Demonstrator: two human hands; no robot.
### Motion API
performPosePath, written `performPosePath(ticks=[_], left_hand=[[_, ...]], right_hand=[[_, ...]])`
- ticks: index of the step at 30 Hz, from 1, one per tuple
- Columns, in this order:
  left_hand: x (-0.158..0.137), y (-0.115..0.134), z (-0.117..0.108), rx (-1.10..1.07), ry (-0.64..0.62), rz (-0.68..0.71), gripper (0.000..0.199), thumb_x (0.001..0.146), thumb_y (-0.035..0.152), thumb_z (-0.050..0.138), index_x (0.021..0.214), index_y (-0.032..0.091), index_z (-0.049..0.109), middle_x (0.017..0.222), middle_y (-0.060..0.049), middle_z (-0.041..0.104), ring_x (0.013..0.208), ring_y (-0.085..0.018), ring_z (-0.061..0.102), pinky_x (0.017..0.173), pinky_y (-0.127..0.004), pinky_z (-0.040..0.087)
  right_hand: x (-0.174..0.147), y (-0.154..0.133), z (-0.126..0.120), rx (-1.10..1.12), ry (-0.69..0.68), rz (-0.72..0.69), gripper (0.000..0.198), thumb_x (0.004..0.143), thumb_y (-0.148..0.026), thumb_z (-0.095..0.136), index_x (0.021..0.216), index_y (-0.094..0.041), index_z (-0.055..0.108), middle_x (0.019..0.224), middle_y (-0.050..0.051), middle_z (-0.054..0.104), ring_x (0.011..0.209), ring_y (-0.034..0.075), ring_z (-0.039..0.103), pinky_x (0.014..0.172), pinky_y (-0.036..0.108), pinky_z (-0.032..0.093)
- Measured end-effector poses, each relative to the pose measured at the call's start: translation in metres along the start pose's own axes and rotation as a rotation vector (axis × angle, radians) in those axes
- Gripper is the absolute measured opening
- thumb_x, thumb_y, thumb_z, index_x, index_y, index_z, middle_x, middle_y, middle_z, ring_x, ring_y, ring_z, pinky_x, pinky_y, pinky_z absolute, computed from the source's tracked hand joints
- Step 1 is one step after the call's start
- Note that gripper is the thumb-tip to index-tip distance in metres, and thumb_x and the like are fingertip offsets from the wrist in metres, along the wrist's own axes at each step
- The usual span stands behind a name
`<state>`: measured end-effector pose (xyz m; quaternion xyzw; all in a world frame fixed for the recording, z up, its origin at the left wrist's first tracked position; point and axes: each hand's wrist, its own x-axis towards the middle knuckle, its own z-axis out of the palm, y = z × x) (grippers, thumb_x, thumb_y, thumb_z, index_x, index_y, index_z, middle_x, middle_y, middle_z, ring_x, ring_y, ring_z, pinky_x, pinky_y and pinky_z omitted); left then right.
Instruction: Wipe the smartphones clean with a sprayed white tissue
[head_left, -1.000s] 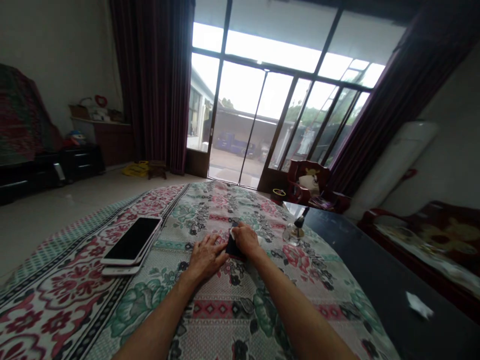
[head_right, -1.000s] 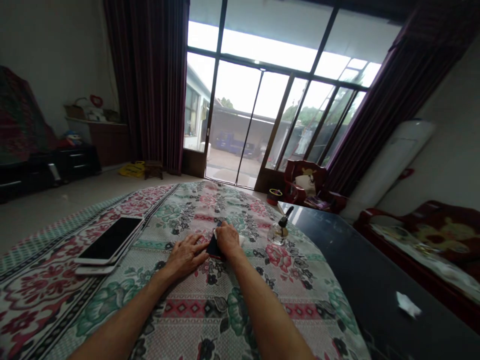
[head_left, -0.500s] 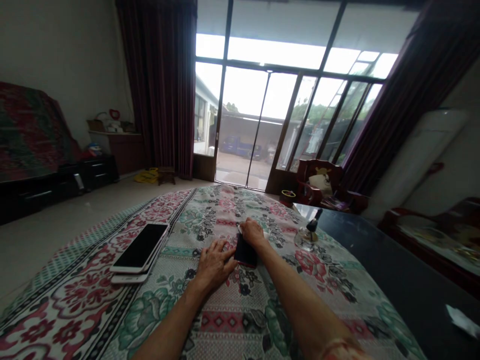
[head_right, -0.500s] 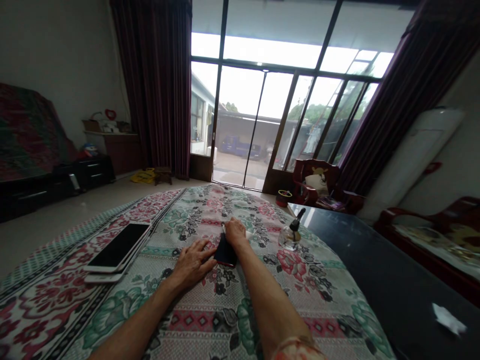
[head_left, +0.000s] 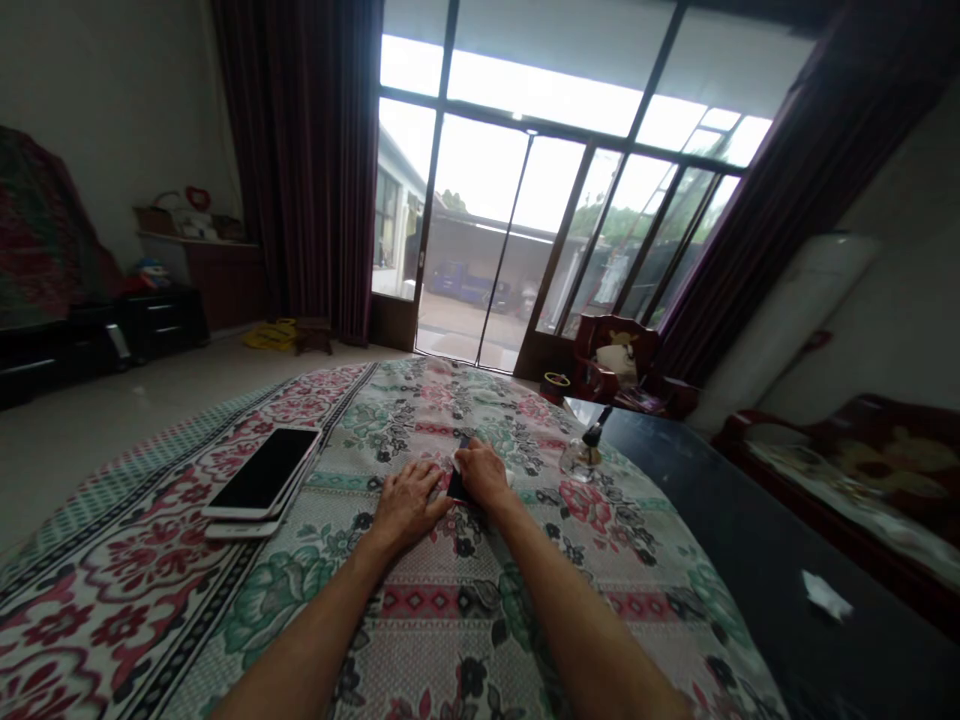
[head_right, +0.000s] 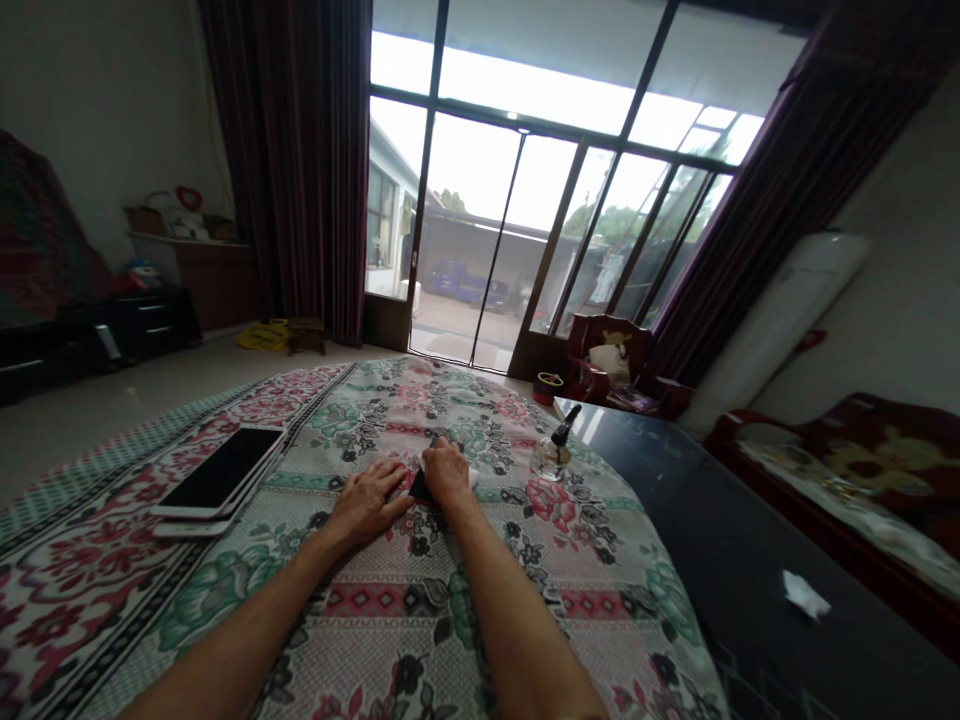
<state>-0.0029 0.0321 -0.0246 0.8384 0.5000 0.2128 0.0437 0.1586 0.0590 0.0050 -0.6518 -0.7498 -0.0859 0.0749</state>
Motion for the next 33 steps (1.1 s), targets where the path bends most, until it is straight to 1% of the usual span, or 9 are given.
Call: performPosePath(ticks=[5,8,11,15,18,21,26,33], left_hand=[[-0.001,-0.002,0.003,0.003,0.019,0.002,0.040,0.087,0.046,0.053,0.124,0.029,0.056,0.139,-0.003,0.052,0.130,-0.026,0.041,0.098,-0.043,0.037],[-0.001,-0.004,0.006,0.000,0.021,0.006,0.042,0.087,0.047,0.053,0.125,0.029,0.056,0.139,-0.003,0.051,0.131,-0.027,0.040,0.098,-0.044,0.036],[0.000,-0.004,0.006,-0.009,0.013,0.006,0.043,0.087,0.047,0.053,0.126,0.028,0.056,0.140,-0.003,0.051,0.131,-0.027,0.040,0.099,-0.044,0.036],[0.000,-0.004,0.005,-0.026,0.006,-0.009,0.044,0.087,0.045,0.054,0.127,0.029,0.055,0.140,-0.003,0.050,0.131,-0.027,0.040,0.102,-0.043,0.033],[-0.001,-0.002,0.004,-0.023,0.008,-0.002,0.044,0.087,0.045,0.053,0.129,0.030,0.054,0.140,-0.003,0.050,0.130,-0.027,0.040,0.101,-0.043,0.034],[-0.001,-0.001,0.005,-0.008,0.007,-0.001,0.041,0.088,0.045,0.052,0.127,0.033,0.056,0.140,-0.003,0.050,0.131,-0.028,0.039,0.100,-0.043,0.034],[-0.001,0.001,0.004,0.007,-0.026,-0.028,0.038,0.088,0.045,0.052,0.124,0.036,0.059,0.142,-0.003,0.048,0.133,-0.029,0.036,0.101,-0.045,0.032],[-0.001,0.004,0.000,0.024,-0.030,-0.033,0.036,0.090,0.045,0.049,0.123,0.037,0.060,0.141,-0.004,0.049,0.132,-0.028,0.037,0.099,-0.046,0.034]], right_hand=[[-0.020,-0.007,-0.003,0.017,0.014,-0.039,0.028,0.095,-0.026,0.042,0.095,-0.023,0.070,0.099,0.007,0.060,0.090,0.019,0.053,0.071,0.027,0.038],[-0.030,-0.010,-0.005,0.026,0.021,-0.050,0.027,0.095,-0.029,0.043,0.094,-0.023,0.070,0.098,0.006,0.060,0.089,0.019,0.052,0.072,0.027,0.037],[-0.040,-0.012,-0.008,0.035,0.019,-0.061,0.025,0.095,-0.029,0.044,0.095,-0.023,0.069,0.099,0.006,0.059,0.089,0.018,0.052,0.072,0.026,0.036],[-0.054,-0.013,-0.011,0.044,0.024,-0.078,0.025,0.096,-0.029,0.044,0.096,-0.023,0.068,0.098,0.005,0.059,0.088,0.018,0.051,0.071,0.026,0.036],[-0.059,-0.010,-0.013,0.040,0.026,-0.099,0.026,0.096,-0.029,0.043,0.095,-0.023,0.068,0.096,0.005,0.059,0.087,0.017,0.052,0.071,0.025,0.035],[-0.053,-0.002,-0.016,0.006,-0.006,-0.084,0.027,0.095,-0.028,0.043,0.095,-0.023,0.070,0.096,0.006,0.060,0.086,0.017,0.053,0.070,0.025,0.035],[-0.026,0.013,-0.019,-0.022,-0.083,0.003,0.032,0.095,-0.027,0.039,0.097,-0.022,0.071,0.101,0.007,0.062,0.087,0.018,0.056,0.068,0.026,0.035],[0.011,0.031,-0.010,-0.014,-0.112,0.068,0.033,0.093,-0.023,0.039,0.100,-0.021,0.072,0.107,0.010,0.063,0.091,0.020,0.059,0.071,0.026,0.038]])
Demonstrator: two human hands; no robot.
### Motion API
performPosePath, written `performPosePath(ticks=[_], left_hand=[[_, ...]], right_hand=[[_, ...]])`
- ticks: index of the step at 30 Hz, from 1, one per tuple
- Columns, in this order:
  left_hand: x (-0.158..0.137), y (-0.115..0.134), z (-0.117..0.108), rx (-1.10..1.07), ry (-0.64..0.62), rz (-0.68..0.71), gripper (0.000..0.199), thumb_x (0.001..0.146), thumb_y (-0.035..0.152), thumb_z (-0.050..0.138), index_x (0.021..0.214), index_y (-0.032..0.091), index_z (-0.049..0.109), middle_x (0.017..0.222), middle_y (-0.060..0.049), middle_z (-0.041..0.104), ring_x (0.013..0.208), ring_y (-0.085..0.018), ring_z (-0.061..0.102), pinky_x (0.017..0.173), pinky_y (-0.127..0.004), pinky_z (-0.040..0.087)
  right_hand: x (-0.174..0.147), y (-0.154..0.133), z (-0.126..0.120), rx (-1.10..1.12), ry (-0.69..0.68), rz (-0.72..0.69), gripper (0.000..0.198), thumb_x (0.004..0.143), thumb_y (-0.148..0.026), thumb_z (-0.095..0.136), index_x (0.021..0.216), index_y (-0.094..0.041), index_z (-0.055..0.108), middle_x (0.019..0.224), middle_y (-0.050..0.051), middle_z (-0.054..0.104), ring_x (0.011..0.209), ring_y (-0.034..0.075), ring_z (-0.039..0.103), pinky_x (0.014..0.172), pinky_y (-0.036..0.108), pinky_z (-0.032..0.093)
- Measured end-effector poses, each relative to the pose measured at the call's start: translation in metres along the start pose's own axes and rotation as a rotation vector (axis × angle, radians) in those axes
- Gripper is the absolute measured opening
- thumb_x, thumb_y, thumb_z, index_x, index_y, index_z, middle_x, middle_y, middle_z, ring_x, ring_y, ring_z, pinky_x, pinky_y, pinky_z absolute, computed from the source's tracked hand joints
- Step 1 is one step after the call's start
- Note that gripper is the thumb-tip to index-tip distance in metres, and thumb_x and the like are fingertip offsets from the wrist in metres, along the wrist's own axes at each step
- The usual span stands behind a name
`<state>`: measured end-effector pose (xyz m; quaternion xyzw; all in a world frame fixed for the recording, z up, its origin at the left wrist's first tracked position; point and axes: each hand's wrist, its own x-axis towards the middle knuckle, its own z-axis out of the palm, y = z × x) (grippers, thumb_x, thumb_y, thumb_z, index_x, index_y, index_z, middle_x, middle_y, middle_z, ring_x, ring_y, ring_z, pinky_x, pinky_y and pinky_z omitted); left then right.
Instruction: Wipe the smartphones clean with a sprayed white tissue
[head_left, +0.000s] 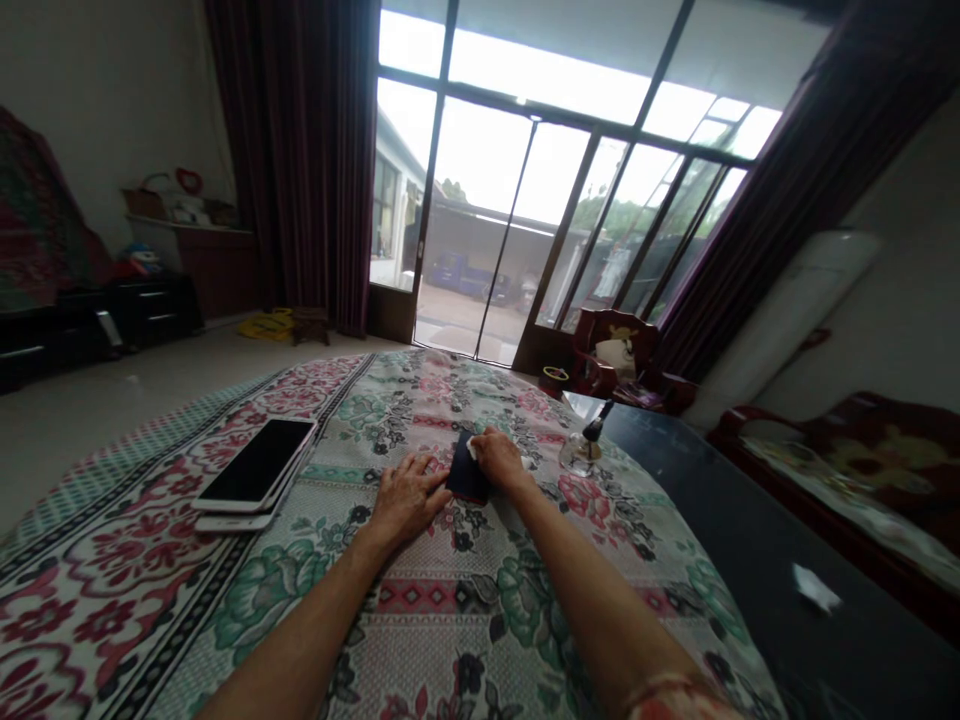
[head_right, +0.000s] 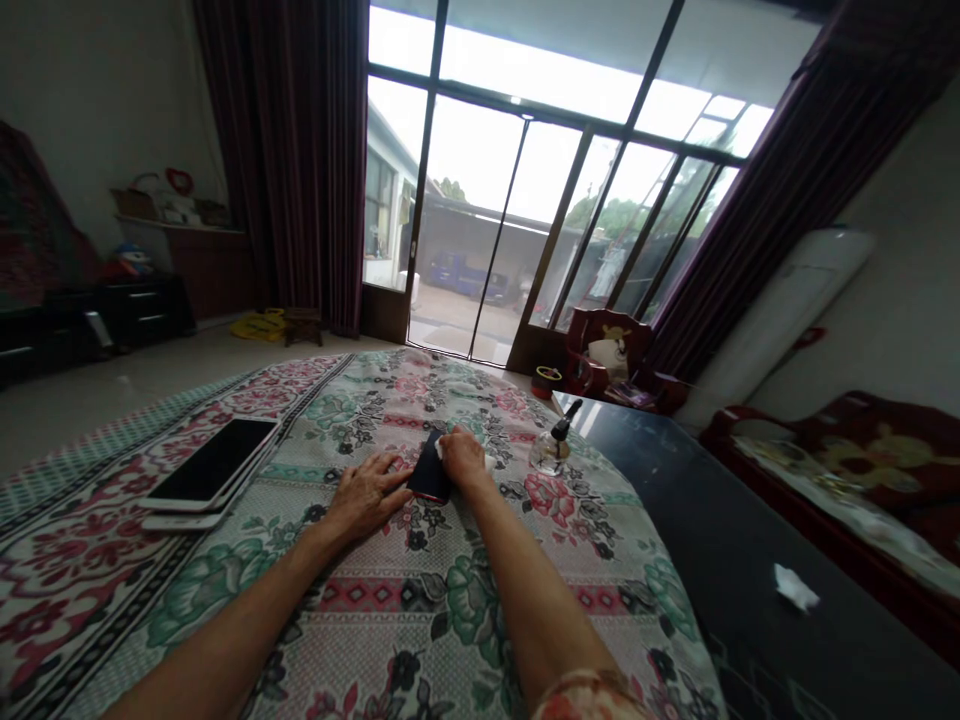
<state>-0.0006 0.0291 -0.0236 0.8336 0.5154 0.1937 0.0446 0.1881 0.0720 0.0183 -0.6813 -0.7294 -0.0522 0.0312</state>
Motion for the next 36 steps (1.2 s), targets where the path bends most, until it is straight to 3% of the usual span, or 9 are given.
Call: performPosePath(ticks=[7,17,22,36], left_hand=[[0.001,-0.001,0.001,-0.021,0.014,-0.002,0.036,0.088,0.046,0.052,0.121,0.038,0.061,0.141,-0.003,0.049,0.130,-0.030,0.040,0.098,-0.046,0.034],[0.002,-0.004,0.003,-0.068,0.012,0.002,0.035,0.089,0.042,0.051,0.121,0.036,0.062,0.140,-0.001,0.050,0.131,-0.027,0.039,0.102,-0.043,0.033],[0.001,-0.004,0.001,-0.066,0.019,0.013,0.034,0.088,0.041,0.052,0.121,0.035,0.062,0.139,-0.002,0.051,0.131,-0.028,0.039,0.100,-0.045,0.034],[0.000,-0.003,0.001,-0.088,0.030,0.013,0.032,0.088,0.042,0.053,0.119,0.039,0.063,0.136,-0.001,0.053,0.129,-0.027,0.041,0.100,-0.043,0.034]], right_hand=[[0.019,0.012,0.002,0.011,0.001,0.053,0.032,0.092,-0.021,0.041,0.101,-0.020,0.072,0.110,0.011,0.063,0.093,0.020,0.060,0.074,0.026,0.040],[0.020,0.014,0.005,0.024,0.014,0.081,0.033,0.094,-0.023,0.040,0.107,-0.022,0.071,0.108,0.011,0.066,0.092,0.020,0.061,0.073,0.026,0.041],[0.004,0.008,0.008,0.014,0.052,0.067,0.035,0.096,-0.025,0.037,0.098,-0.021,0.072,0.106,0.010,0.065,0.092,0.019,0.060,0.070,0.025,0.039],[-0.056,-0.018,0.009,0.026,0.140,-0.006,0.028,0.097,-0.024,0.039,0.098,-0.023,0.067,0.100,0.006,0.062,0.094,0.018,0.053,0.073,0.025,0.035]])
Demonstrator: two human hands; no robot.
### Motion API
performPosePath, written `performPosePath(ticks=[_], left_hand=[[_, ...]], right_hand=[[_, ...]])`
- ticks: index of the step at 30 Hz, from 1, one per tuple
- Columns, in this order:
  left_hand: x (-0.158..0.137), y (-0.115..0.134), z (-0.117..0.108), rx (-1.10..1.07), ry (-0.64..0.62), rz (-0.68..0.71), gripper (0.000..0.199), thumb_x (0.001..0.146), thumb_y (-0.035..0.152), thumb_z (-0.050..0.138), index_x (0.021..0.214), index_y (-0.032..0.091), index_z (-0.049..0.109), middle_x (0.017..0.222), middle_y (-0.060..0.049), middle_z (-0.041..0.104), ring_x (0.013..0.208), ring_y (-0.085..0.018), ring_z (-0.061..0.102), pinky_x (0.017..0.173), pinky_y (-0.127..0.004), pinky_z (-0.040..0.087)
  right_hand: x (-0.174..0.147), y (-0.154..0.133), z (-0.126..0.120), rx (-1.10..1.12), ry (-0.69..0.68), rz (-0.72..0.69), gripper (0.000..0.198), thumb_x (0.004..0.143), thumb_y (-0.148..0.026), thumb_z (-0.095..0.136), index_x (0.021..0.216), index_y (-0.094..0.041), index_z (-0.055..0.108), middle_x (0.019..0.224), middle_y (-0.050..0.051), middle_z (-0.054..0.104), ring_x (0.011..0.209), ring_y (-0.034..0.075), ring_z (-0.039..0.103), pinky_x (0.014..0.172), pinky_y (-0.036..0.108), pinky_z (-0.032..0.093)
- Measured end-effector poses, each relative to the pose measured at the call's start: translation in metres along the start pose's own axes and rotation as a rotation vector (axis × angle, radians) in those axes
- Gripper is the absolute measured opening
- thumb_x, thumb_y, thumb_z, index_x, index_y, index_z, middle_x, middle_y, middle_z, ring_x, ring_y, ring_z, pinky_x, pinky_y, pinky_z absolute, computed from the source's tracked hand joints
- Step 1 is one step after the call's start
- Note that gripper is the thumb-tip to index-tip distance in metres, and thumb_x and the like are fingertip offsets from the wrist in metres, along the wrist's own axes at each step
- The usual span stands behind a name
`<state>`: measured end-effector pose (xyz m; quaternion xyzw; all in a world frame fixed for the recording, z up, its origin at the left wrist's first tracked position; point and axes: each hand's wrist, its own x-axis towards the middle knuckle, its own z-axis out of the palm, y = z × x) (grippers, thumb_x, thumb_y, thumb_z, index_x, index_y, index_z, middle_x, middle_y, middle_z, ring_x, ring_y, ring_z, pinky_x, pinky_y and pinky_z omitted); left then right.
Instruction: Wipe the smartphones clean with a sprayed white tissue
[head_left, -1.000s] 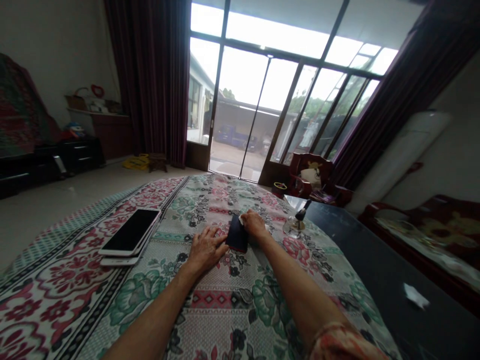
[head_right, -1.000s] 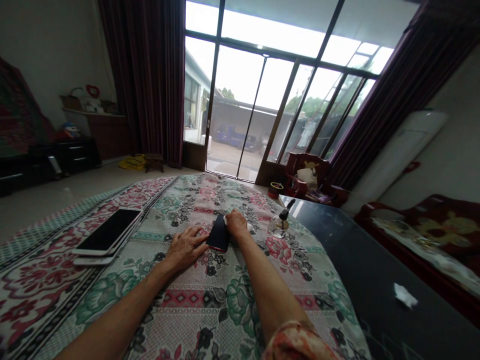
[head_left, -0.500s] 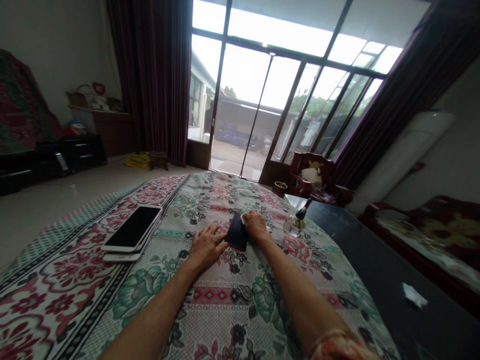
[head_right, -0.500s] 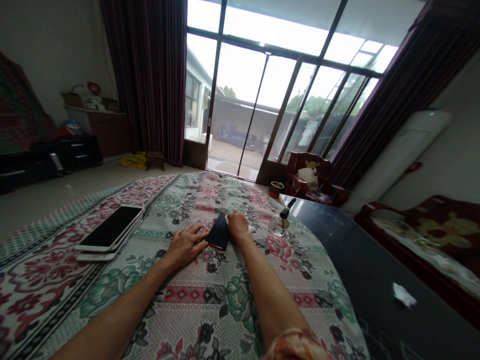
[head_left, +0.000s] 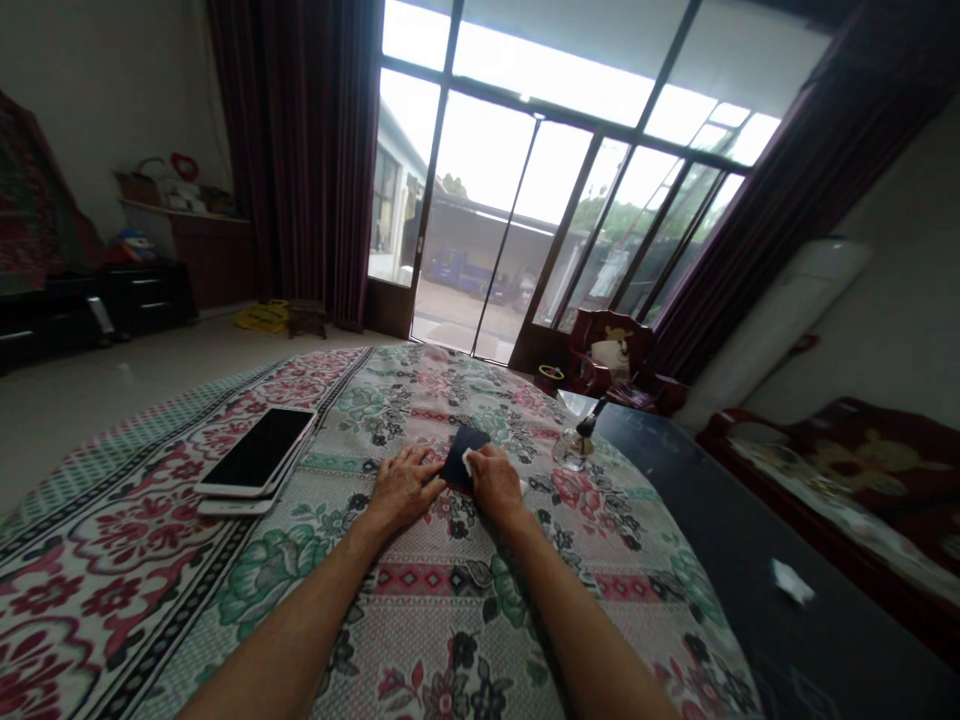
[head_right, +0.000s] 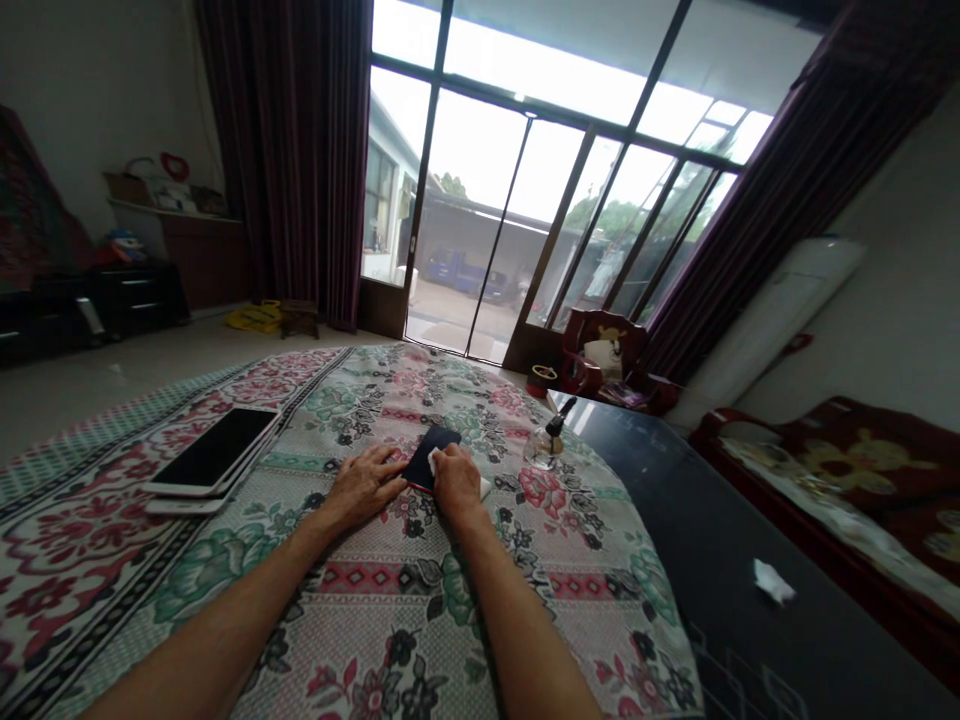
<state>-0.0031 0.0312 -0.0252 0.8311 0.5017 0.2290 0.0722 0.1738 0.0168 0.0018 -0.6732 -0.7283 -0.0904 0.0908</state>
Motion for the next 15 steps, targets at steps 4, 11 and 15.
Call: performPosePath(ticks=[4,11,15], left_hand=[[0.000,0.000,0.000,0.006,0.004,0.000,0.031,0.088,0.041,0.053,0.117,0.038,0.064,0.136,-0.001,0.054,0.129,-0.027,0.041,0.100,-0.043,0.034],[0.000,-0.003,0.003,0.036,0.001,0.017,0.035,0.089,0.042,0.052,0.121,0.034,0.062,0.137,-0.003,0.053,0.130,-0.028,0.041,0.099,-0.044,0.035],[0.001,-0.003,0.003,0.026,0.003,0.020,0.034,0.089,0.042,0.052,0.120,0.034,0.063,0.137,-0.002,0.053,0.130,-0.027,0.041,0.099,-0.042,0.036]], right_hand=[[-0.010,-0.006,-0.003,0.004,-0.010,-0.024,0.027,0.097,-0.024,0.038,0.099,-0.023,0.066,0.100,0.007,0.061,0.095,0.019,0.051,0.076,0.026,0.034],[-0.023,-0.016,-0.006,0.093,0.045,-0.112,0.021,0.094,-0.022,0.044,0.100,-0.022,0.064,0.106,0.005,0.057,0.093,0.018,0.050,0.078,0.025,0.035],[-0.019,-0.011,-0.004,0.142,0.045,-0.098,0.022,0.093,-0.021,0.044,0.097,-0.022,0.066,0.100,0.005,0.058,0.095,0.016,0.050,0.082,0.024,0.034]])
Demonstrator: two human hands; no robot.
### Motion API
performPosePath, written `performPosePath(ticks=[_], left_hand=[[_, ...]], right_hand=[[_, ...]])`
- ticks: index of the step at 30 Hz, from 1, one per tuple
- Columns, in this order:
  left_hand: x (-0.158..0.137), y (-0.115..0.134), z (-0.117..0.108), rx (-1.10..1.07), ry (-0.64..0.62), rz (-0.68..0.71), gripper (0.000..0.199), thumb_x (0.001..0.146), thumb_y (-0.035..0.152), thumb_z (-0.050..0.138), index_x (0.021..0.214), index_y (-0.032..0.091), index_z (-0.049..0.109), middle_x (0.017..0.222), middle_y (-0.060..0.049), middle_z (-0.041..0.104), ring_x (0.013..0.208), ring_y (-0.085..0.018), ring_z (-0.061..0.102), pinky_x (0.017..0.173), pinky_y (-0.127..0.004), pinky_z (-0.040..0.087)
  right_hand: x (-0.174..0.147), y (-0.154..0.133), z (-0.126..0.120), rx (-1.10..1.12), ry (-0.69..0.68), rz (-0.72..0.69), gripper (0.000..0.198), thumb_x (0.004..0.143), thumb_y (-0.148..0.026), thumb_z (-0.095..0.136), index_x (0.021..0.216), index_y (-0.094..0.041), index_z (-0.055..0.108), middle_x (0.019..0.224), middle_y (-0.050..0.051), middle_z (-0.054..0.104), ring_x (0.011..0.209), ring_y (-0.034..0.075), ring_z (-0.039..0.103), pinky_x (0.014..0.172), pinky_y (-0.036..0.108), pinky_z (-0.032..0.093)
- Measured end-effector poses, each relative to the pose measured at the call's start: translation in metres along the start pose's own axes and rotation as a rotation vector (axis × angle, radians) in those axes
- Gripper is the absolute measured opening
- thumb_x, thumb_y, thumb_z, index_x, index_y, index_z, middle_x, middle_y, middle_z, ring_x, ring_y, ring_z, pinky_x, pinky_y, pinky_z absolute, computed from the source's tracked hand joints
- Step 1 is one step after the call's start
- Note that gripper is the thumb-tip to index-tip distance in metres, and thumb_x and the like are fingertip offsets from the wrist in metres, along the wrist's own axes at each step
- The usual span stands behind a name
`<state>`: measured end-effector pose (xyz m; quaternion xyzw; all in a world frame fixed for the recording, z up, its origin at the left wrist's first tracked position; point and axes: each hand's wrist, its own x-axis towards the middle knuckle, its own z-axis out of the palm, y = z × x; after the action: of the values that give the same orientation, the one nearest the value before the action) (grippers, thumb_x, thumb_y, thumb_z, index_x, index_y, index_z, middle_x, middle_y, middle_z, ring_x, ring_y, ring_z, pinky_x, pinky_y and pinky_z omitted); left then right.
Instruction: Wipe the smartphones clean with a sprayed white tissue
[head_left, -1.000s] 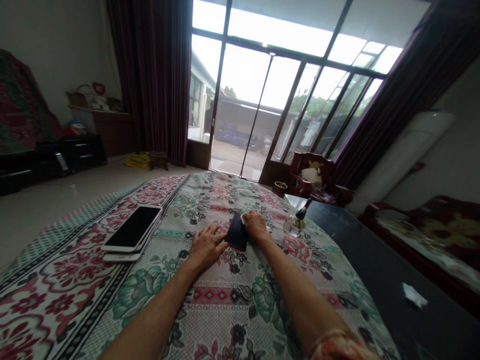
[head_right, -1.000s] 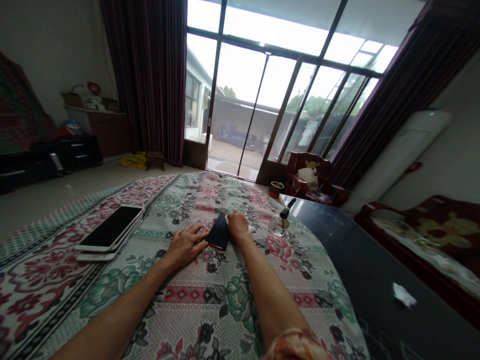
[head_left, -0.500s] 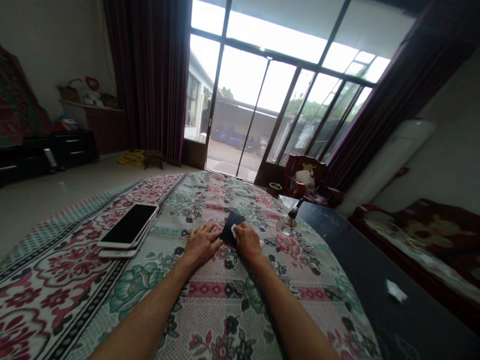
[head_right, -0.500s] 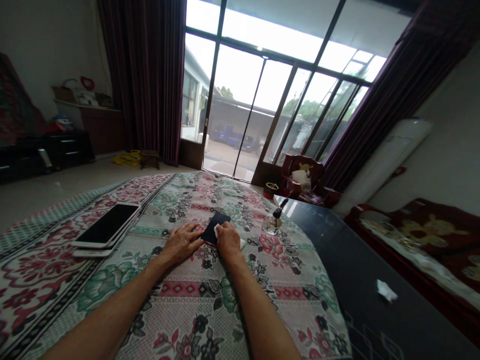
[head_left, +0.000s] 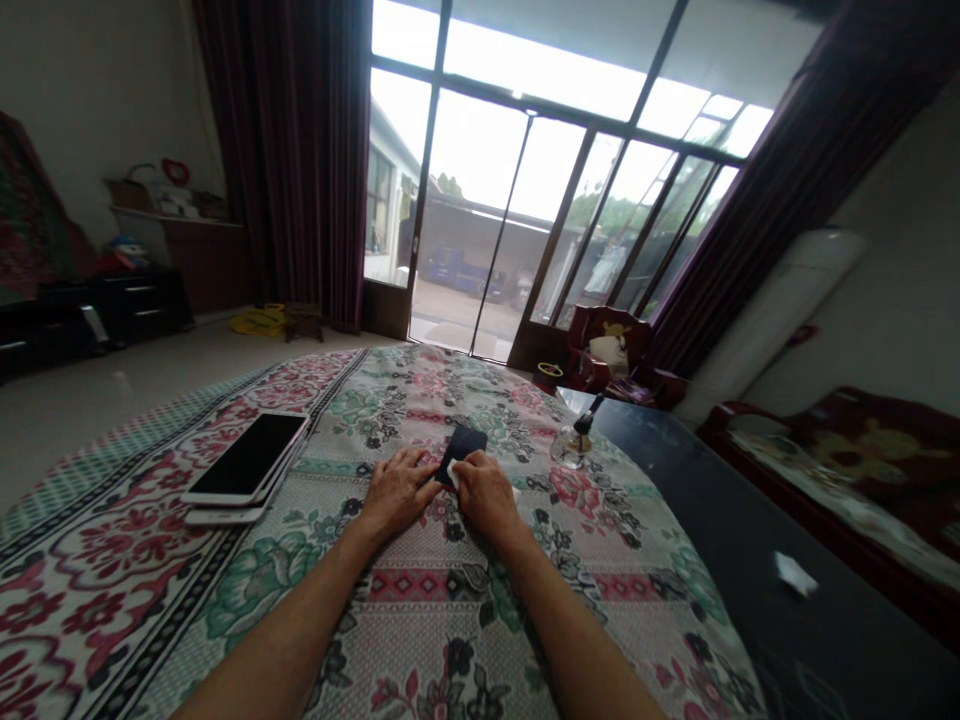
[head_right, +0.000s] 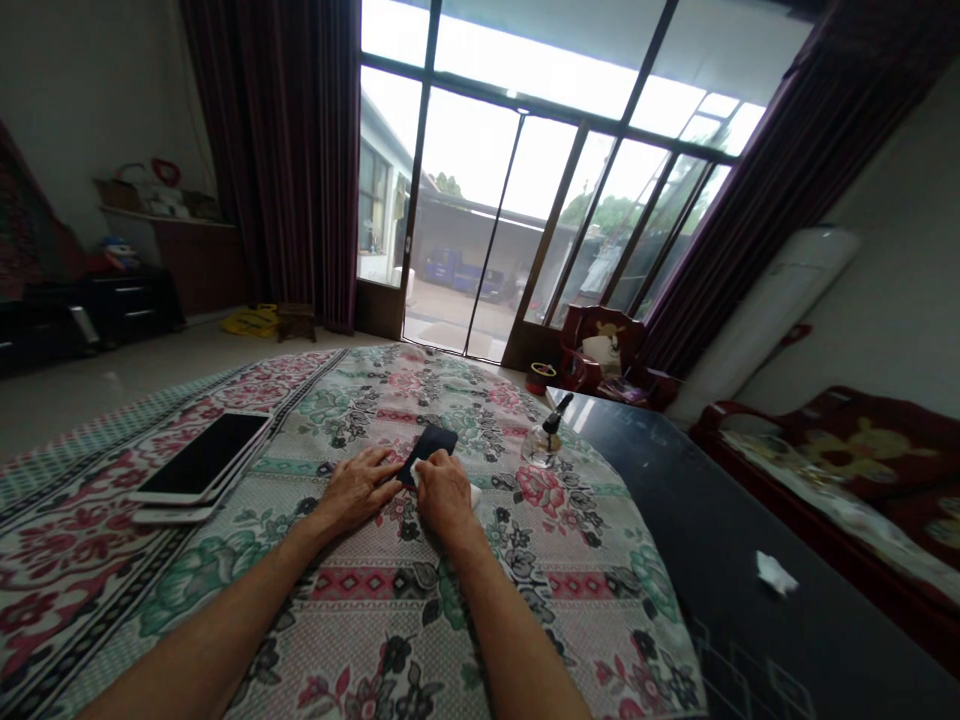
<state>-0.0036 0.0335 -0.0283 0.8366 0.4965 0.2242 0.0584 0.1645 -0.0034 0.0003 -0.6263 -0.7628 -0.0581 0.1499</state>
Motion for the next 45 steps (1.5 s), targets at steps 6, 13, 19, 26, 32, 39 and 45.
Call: performPosePath(ticks=[6,13,19,26,32,39,45], left_hand=[[0.000,0.001,-0.001,0.012,0.007,0.010,0.034,0.089,0.041,0.052,0.120,0.034,0.063,0.136,-0.002,0.053,0.129,-0.027,0.042,0.099,-0.041,0.037],[0.000,0.002,-0.002,0.021,0.007,0.015,0.036,0.089,0.040,0.052,0.123,0.033,0.060,0.135,-0.002,0.054,0.128,-0.027,0.042,0.098,-0.041,0.037],[-0.001,0.003,0.000,0.042,0.004,0.012,0.038,0.089,0.039,0.051,0.125,0.033,0.059,0.138,-0.003,0.052,0.130,-0.028,0.040,0.099,-0.043,0.036],[0.001,0.002,0.001,-0.055,0.014,0.081,0.033,0.085,0.034,0.057,0.116,0.028,0.066,0.133,-0.004,0.057,0.128,-0.028,0.044,0.100,-0.045,0.036],[0.001,-0.001,0.003,-0.223,0.091,0.138,0.025,0.074,0.023,0.063,0.096,0.023,0.073,0.116,-0.005,0.067,0.118,-0.026,0.053,0.101,-0.040,0.038],[-0.002,-0.015,-0.002,-0.302,0.100,0.131,0.027,0.066,0.026,0.067,0.093,0.022,0.071,0.118,-0.007,0.066,0.116,-0.027,0.055,0.103,-0.039,0.039],[-0.001,-0.017,-0.004,-0.268,0.061,0.151,0.041,0.068,0.025,0.065,0.108,0.020,0.069,0.126,-0.008,0.062,0.120,-0.028,0.052,0.107,-0.040,0.035]], right_hand=[[0.008,0.020,0.000,-0.007,-0.009,0.142,0.025,0.093,-0.020,0.045,0.097,-0.023,0.069,0.101,0.005,0.060,0.094,0.016,0.053,0.080,0.023,0.035],[0.010,0.024,-0.001,-0.060,-0.011,0.130,0.026,0.093,-0.022,0.043,0.095,-0.022,0.069,0.103,0.006,0.061,0.095,0.017,0.053,0.080,0.024,0.035],[0.009,0.018,-0.003,-0.104,-0.035,0.231,0.026,0.091,-0.019,0.043,0.096,-0.022,0.068,0.098,0.008,0.064,0.090,0.019,0.055,0.075,0.027,0.035],[0.010,0.020,-0.001,-0.117,-0.049,0.187,0.025,0.092,-0.018,0.042,0.098,-0.021,0.067,0.096,0.009,0.066,0.089,0.020,0.056,0.071,0.028,0.034],[0.012,0.017,0.003,-0.089,-0.038,0.125,0.022,0.090,-0.018,0.045,0.095,-0.021,0.066,0.095,0.008,0.067,0.091,0.020,0.056,0.072,0.027,0.034],[0.008,0.004,0.002,-0.076,-0.038,0.075,0.023,0.090,-0.016,0.043,0.096,-0.020,0.066,0.094,0.008,0.066,0.089,0.020,0.055,0.075,0.027,0.035],[0.006,-0.001,0.004,0.012,0.059,0.068,0.024,0.093,-0.018,0.042,0.097,-0.019,0.066,0.106,0.009,0.060,0.096,0.019,0.052,0.083,0.026,0.035]])
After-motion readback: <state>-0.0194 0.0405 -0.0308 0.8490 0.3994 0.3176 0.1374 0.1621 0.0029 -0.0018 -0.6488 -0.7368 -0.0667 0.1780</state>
